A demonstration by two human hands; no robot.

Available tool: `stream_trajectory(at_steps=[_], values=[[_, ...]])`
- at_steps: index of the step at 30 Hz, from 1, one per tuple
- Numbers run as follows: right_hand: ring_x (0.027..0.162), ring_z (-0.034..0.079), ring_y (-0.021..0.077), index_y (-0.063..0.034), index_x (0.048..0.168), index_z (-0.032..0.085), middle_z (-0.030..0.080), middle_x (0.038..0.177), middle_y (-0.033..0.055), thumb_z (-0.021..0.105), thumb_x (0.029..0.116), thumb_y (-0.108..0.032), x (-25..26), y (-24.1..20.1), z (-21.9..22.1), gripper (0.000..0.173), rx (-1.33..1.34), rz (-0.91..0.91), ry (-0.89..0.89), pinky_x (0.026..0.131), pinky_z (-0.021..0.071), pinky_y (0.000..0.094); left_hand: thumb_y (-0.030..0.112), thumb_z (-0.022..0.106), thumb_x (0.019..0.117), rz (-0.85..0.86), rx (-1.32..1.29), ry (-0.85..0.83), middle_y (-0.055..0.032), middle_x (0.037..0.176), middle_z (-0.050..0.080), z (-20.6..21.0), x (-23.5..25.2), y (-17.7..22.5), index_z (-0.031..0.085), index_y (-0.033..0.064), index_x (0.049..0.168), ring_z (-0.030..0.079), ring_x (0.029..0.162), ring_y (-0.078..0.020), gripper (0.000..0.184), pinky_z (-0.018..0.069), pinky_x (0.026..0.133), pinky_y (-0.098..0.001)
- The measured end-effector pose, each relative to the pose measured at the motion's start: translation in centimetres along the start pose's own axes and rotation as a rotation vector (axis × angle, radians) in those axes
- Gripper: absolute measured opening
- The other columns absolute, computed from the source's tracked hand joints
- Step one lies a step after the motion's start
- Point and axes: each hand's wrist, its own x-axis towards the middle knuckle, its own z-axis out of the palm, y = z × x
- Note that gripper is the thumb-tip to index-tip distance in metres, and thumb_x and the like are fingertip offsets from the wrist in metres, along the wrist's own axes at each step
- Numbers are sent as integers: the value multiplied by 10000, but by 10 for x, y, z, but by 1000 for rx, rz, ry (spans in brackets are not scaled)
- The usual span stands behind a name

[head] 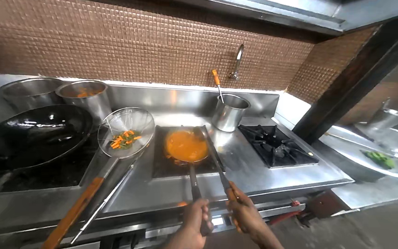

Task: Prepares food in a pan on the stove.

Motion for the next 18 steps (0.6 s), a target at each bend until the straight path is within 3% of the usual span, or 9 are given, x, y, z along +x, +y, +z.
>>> stream_trajectory(at_steps=[3, 4, 6, 7, 9, 11, 14, 16, 18], values=[[530, 567, 202, -290, 1641, 243, 643, 1013, 127, 597, 975, -191, 23, -1, 14, 761, -283, -1, -36, 464, 521, 388, 143, 497, 1054, -8, 38, -21, 8, 616, 452, -1, -5, 1, 479, 105, 858, 404, 401, -67, 201, 422, 365, -200], [597, 616, 219, -298, 1642, 238, 661, 1055, 133, 587, 992, -225, 27, -2, 18, 742, -471, -16, -45, 531, 554, 411, 149, 499, 1052, -9, 47, -22, 11, 618, 455, -2, -1, 4, 483, 109, 845, 407, 404, -64, 211, 423, 365, -197], [900, 707, 307, -335, 1637, 255, 700, 1164, 150, 546, 1016, -275, 23, -8, 23, 689, -909, -62, -32, 803, 575, 528, 164, 508, 1046, -12, 60, -9, 19, 602, 445, -3, 10, 15, 472, 120, 821, 405, 396, -63, 233, 424, 365, -198], [979, 707, 349, -365, 1626, 270, 695, 1193, 154, 508, 1017, -282, 17, -8, 23, 659, -1092, -92, -11, 850, 564, 575, 168, 517, 1043, -19, 61, 6, 20, 598, 436, -4, 14, 19, 470, 122, 821, 394, 395, -66, 231, 417, 368, -203], [928, 706, 390, -419, 1614, 267, 666, 1206, 174, 449, 1033, -262, 8, -9, 19, 629, -1350, -112, 49, 785, 564, 602, 155, 515, 1044, -19, 25, 14, 18, 600, 433, -5, 10, 19, 475, 111, 849, 381, 381, -61, 204, 409, 352, -195], [832, 706, 389, -444, 1625, 218, 654, 1216, 187, 474, 1027, -221, 12, -11, 10, 687, -1478, -117, 112, 712, 566, 595, 131, 501, 1047, -20, 5, 17, 15, 605, 429, 0, -4, 10, 481, 98, 890, 381, 383, -58, 161, 409, 349, -190], [799, 700, 380, -431, 1628, 219, 666, 1174, 181, 541, 1014, -246, 28, 0, -8, 718, -1396, -121, 139, 684, 566, 595, 94, 513, 1033, 19, -4, 54, -6, 625, 450, 3, -7, -1, 494, 75, 904, 405, 397, -69, 132, 421, 361, -188], [792, 697, 337, -386, 1641, 208, 704, 1083, 158, 573, 1026, -268, 22, 3, -12, 725, -1092, -52, 88, 694, 575, 563, 115, 537, 1023, 35, -21, 59, -6, 636, 463, -1, 8, 1, 503, 90, 878, 407, 401, -69, 151, 420, 369, -185], [566, 606, 207, -364, 1647, 177, 670, 962, 109, 580, 1039, -242, -4, 3, -8, 740, -579, 48, 6, 515, 546, 393, 132, 551, 1011, 34, -33, 56, 1, 628, 464, -1, 17, 5, 504, 102, 860, 402, 392, -66, 161, 419, 365, -188]])
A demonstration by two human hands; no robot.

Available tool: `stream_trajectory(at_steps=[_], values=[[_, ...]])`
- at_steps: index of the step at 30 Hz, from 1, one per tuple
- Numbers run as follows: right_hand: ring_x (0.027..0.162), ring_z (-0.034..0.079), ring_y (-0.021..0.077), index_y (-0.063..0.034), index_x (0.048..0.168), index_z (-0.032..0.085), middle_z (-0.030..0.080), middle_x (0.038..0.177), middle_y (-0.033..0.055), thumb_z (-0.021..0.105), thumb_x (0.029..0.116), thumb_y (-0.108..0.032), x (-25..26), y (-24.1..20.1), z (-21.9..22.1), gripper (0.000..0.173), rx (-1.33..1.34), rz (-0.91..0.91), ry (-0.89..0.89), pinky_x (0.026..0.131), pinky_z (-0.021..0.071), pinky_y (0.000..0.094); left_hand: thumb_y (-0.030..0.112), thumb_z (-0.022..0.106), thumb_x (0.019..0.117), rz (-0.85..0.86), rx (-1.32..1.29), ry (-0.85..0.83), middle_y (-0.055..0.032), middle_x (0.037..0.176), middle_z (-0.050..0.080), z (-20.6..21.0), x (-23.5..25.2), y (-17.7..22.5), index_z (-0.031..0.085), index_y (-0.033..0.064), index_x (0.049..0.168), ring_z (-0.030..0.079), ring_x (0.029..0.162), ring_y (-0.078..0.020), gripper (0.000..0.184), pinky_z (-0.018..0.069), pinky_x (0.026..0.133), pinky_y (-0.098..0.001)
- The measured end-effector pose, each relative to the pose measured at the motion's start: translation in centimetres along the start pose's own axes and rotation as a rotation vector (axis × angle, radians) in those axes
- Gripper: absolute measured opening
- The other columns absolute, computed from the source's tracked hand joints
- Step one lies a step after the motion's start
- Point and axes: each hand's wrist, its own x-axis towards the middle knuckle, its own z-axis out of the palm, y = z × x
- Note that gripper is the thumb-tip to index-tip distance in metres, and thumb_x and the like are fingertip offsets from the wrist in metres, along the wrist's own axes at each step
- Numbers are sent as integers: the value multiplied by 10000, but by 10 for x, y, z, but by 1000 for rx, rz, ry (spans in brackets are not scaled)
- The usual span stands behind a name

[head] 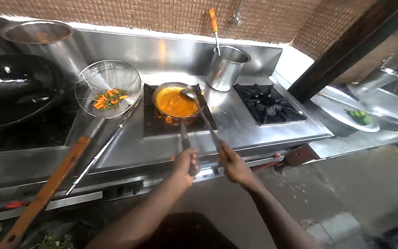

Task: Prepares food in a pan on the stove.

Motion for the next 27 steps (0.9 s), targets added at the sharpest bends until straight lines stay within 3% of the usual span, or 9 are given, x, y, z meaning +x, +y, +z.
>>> stream_trajectory(at_steps=[3, 6, 8, 10, 12, 15, 18, 23, 27], values=[[441, 490, 118, -270, 1601, 291, 596, 853, 75, 524, 987, -100, -40, -14, 2, 678, 807, 33, -115, 365, 448, 267, 156, 520, 1045, -28, 31, -17, -3, 623, 461, 7, -12, 5, 479, 101, 843, 408, 394, -74, 213, 433, 373, -196], [431, 524, 56, -119, 1313, 505, 622, 830, 71, 460, 996, -104, -39, -20, -2, 320, 1488, 39, -337, 363, 462, 175, 145, 507, 1046, -27, 41, 0, -6, 624, 468, 8, -9, 6, 482, 93, 847, 412, 395, -74, 207, 429, 372, -196], [434, 537, 57, -81, 1213, 553, 644, 837, 83, 478, 999, -133, -19, -19, 6, 232, 1662, 34, -429, 375, 472, 168, 140, 501, 1050, -16, 45, 3, -1, 632, 463, 10, -10, 3, 484, 91, 870, 404, 395, -68, 187, 424, 363, -193], [425, 489, 51, -148, 1378, 479, 612, 801, 51, 427, 1025, -129, -6, -20, 19, 357, 1405, 24, -259, 360, 427, 176, 136, 503, 1056, -15, 81, -11, 4, 647, 457, 11, -20, -3, 495, 87, 943, 409, 406, -70, 123, 432, 367, -203], [459, 491, 124, -222, 1603, 283, 579, 843, 63, 493, 1005, -105, -9, -16, 31, 645, 876, 7, -80, 372, 447, 278, 135, 516, 1052, -11, 94, -9, 2, 644, 469, 10, -20, -3, 519, 85, 924, 419, 413, -77, 137, 438, 374, -210], [603, 624, 254, -293, 1667, 104, 667, 992, 150, 604, 965, -195, -38, 5, 31, 868, 202, 19, -34, 550, 560, 464, 161, 509, 1054, -39, 45, -44, 17, 609, 445, 4, 6, 8, 495, 107, 856, 400, 396, -65, 205, 420, 361, -197], [810, 718, 377, -248, 1670, 144, 726, 1047, 197, 577, 1006, -255, -59, 5, 16, 792, -292, -102, -29, 752, 574, 611, 165, 496, 1055, -57, 26, -43, 18, 580, 433, 6, 4, 15, 478, 112, 830, 386, 376, -60, 232, 404, 349, -191], [898, 717, 390, -379, 1651, 180, 703, 1184, 172, 510, 1011, -287, -13, -19, 16, 726, -613, -88, 74, 766, 570, 606, 101, 487, 1054, 6, 81, 2, 1, 606, 452, 11, -26, -3, 504, 70, 934, 407, 389, -75, 126, 421, 357, -207], [897, 716, 426, -306, 1666, 155, 678, 1237, 216, 493, 1023, -263, -24, -16, 27, 728, -624, -31, 114, 754, 571, 621, 117, 496, 1049, 32, 81, -12, 5, 593, 455, 7, 1, 0, 501, 86, 861, 411, 390, -72, 191, 422, 361, -208]])
